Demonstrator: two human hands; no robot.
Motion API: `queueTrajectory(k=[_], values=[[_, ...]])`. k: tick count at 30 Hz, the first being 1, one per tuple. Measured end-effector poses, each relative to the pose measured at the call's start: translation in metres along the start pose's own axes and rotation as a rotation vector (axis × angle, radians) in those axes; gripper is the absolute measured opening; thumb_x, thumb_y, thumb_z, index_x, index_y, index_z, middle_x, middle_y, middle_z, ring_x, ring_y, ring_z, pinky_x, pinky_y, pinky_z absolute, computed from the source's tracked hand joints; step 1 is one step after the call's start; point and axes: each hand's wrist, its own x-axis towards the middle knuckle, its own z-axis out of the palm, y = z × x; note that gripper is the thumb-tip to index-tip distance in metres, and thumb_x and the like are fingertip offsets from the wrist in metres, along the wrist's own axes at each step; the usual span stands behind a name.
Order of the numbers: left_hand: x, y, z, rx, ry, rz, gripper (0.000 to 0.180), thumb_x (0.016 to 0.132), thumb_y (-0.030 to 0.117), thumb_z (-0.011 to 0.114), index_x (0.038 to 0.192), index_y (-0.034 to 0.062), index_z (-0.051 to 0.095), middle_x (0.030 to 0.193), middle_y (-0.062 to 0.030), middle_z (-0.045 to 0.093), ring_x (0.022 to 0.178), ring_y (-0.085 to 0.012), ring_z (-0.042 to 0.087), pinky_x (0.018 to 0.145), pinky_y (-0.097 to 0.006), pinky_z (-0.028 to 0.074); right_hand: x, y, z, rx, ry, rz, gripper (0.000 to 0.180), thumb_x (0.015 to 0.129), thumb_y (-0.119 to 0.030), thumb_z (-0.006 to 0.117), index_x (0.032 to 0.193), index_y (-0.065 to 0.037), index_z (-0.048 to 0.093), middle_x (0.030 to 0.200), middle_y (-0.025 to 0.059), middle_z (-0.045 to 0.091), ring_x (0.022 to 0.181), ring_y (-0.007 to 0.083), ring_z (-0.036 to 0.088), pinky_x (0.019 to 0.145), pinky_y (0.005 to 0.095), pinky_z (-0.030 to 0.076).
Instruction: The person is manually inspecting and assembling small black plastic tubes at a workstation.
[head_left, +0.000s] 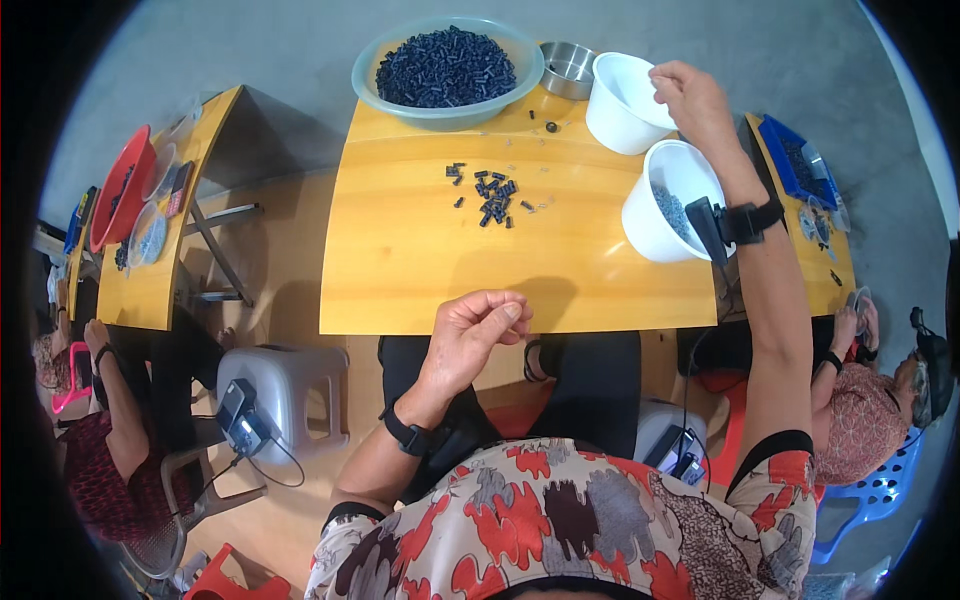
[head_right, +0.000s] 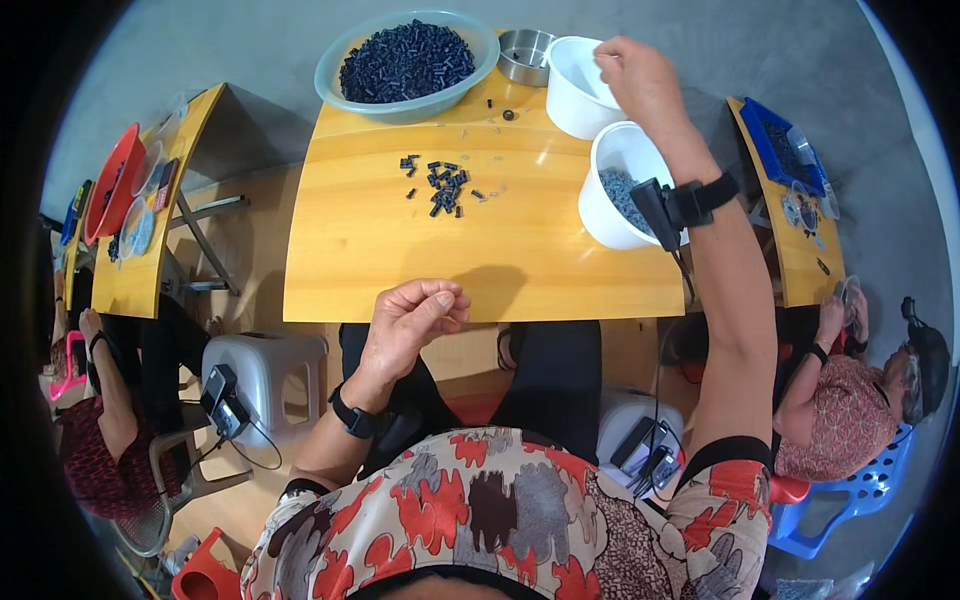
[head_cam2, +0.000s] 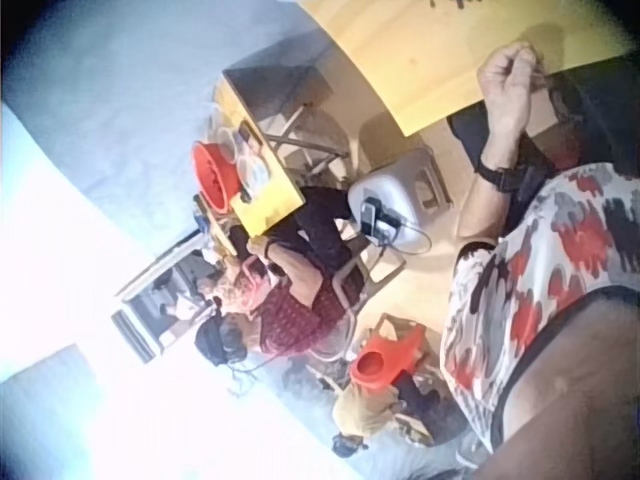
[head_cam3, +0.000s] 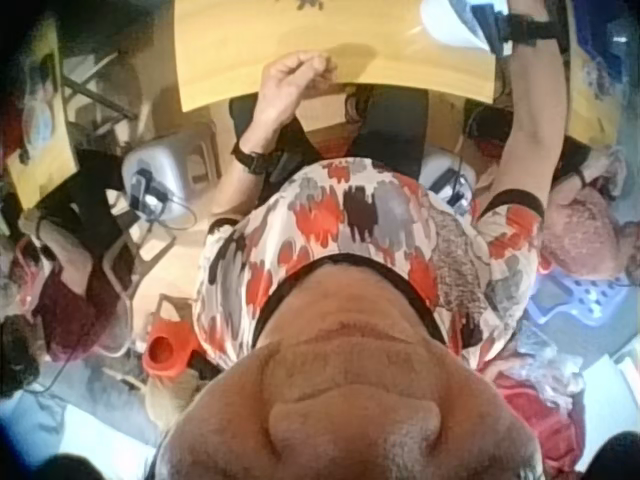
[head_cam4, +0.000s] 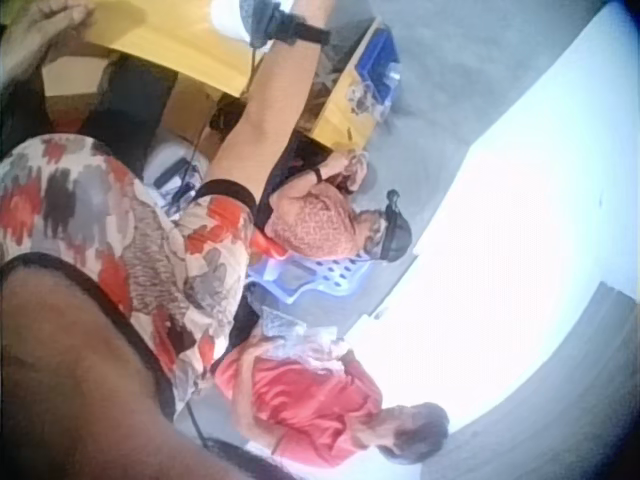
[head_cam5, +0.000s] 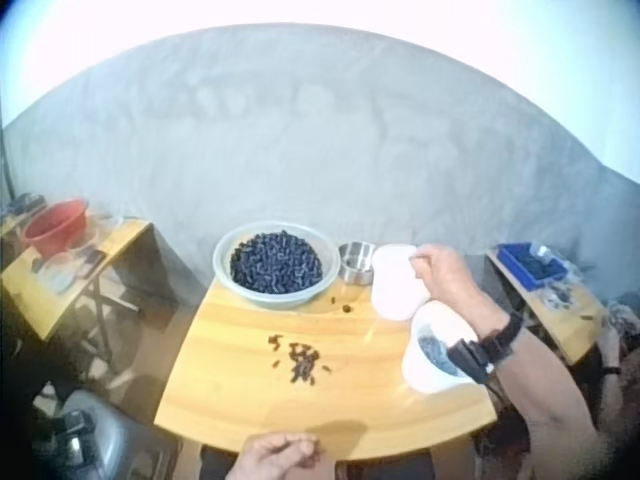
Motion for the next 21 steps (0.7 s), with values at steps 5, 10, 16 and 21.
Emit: queueTrajectory(k=[5, 10, 16, 21], values=[[0.001, -0.004, -0.002, -0.015, 0.019, -0.015, 0.017, 0.090, 0.013, 0.056, 0.100, 0.0013, 0.063, 0.088, -0.0073, 0.066, 0.077, -0.0125, 0.062, 0.068, -0.025, 0.053, -0.044, -0.061, 0.022, 0.106, -0.258, -0.158, 0.020, 0.081, -0.021, 0.055, 0.086, -0.004, 0.065, 0.078, 0.0149, 0.064, 0.072, 0.0308, 0.062, 0.067, 0.0378, 0.048], [0.001, -0.006, -0.002, -0.004, 0.015, -0.023, 0.018, 0.089, 0.014, 0.057, 0.101, 0.0014, 0.063, 0.089, -0.0092, 0.066, 0.078, -0.0139, 0.063, 0.068, -0.025, 0.053, -0.086, -0.082, 0.070, 0.087, -0.491, -0.257, 0.016, 0.080, -0.016, 0.060, 0.087, -0.002, 0.063, 0.079, 0.0158, 0.064, 0.075, 0.0307, 0.062, 0.068, 0.0355, 0.049], [-0.004, -0.004, -0.006, -0.026, 0.010, -0.010, 0.017, 0.090, 0.014, 0.057, 0.098, 0.0012, 0.063, 0.087, -0.0055, 0.066, 0.075, -0.0107, 0.062, 0.066, -0.024, 0.051, -0.107, -0.073, 0.141, -0.137, -0.369, -0.174, 0.015, 0.081, -0.016, 0.055, 0.082, -0.003, 0.062, 0.078, 0.0170, 0.063, 0.075, 0.0336, 0.063, 0.066, 0.0430, 0.050], [-0.004, -0.005, -0.013, -0.031, 0.036, 0.004, 0.018, 0.090, 0.012, 0.056, 0.102, 0.0002, 0.062, 0.089, -0.0100, 0.066, 0.076, -0.0142, 0.064, 0.067, -0.026, 0.053, -0.108, -0.063, 0.164, -0.174, -0.264, -0.207, 0.013, 0.081, -0.011, 0.052, 0.078, -0.002, 0.061, 0.075, 0.0160, 0.061, 0.071, 0.0322, 0.063, 0.063, 0.0430, 0.050]])
